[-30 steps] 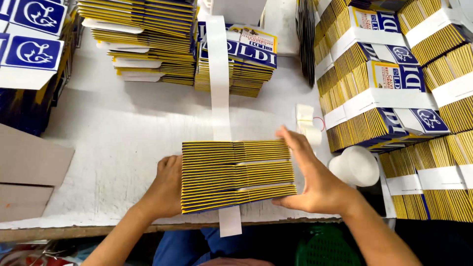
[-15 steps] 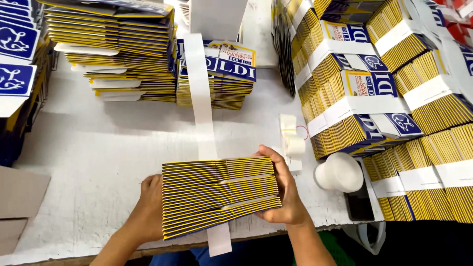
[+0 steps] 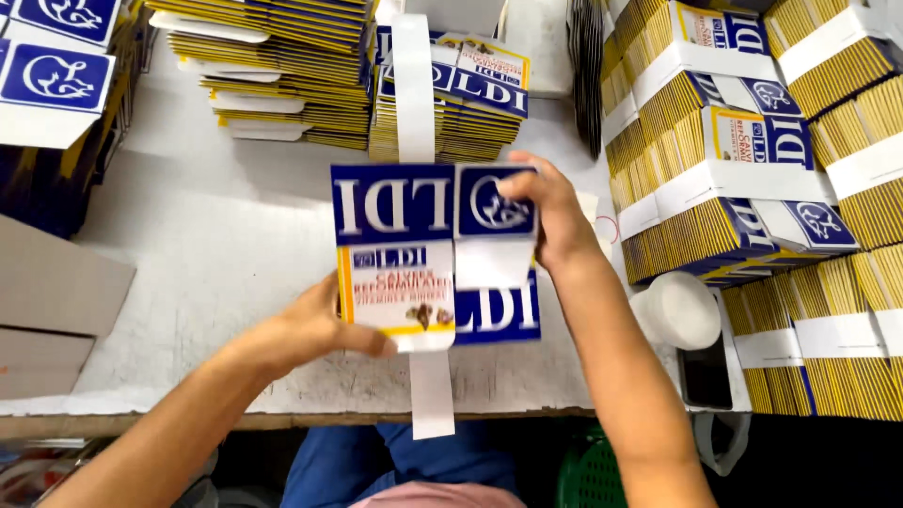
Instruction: The person fans out a stack of flat cardboard boxes by hand, gathers them into a neat pile, and then wraps a white paper band around the stack to secure it.
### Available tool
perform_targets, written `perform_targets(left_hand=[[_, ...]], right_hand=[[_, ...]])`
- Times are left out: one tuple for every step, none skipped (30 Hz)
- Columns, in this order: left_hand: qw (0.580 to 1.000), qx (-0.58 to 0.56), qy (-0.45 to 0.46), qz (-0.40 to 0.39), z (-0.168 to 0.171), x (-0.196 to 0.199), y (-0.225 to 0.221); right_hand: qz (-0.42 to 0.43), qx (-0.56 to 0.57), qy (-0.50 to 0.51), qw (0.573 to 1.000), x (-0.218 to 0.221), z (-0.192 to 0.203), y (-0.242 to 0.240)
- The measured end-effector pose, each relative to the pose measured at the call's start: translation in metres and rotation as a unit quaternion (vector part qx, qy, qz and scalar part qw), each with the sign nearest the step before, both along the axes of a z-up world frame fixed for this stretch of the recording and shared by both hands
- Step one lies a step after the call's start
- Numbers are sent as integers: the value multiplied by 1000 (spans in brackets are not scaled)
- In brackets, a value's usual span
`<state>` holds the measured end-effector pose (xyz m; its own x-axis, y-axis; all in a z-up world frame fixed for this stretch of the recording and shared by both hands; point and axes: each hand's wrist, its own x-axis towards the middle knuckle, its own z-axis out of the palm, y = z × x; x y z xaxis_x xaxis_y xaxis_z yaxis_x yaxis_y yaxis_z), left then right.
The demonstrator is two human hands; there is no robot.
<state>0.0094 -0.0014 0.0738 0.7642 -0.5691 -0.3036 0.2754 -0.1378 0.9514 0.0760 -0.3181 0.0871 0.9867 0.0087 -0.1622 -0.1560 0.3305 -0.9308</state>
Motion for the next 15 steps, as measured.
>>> perform_targets(left_hand=[[1000,1,1,1,-11,2,-1],[999,26,38,16,-22,6,-1],[995,50,75,31,-33,11,-1],[995,51,75,35,-39,13,-1],[992,66,84,63,-46,15,-2],[988,82,95,85,-53,17,-3],[988,85,96,84,-53,17,-1],[986,94,92,103,-54,18,-2],[983,102,88,122,-55,19,-4],[984,103,88,117,-51,21,-3],[982,134,73,114,-48,22,-2],[979,164,58,106,-44,23,-4],[980,163,58,97,-41,19,-1],[973,213,40,78,-36,22,-2],[963,262,20,60,-30,26,-3]], right_hand=[[1,1,1,1000,9,-11,-1],[18,28,35,999,22,-21,-1],[35,54,68,996,36,-31,0],[39,55,68,995,40,-37,2],[48,69,99,992,46,-43,5],[52,85,131,986,47,-51,6],[51,87,133,986,50,-60,7],[43,83,142,986,53,-68,5],[36,78,151,985,55,-75,3],[31,78,151,985,57,-75,6],[40,75,153,984,59,-75,9],[44,71,156,984,57,-73,8],[35,71,157,984,54,-80,12],[39,61,149,986,55,-81,10],[44,51,141,988,57,-82,8]])
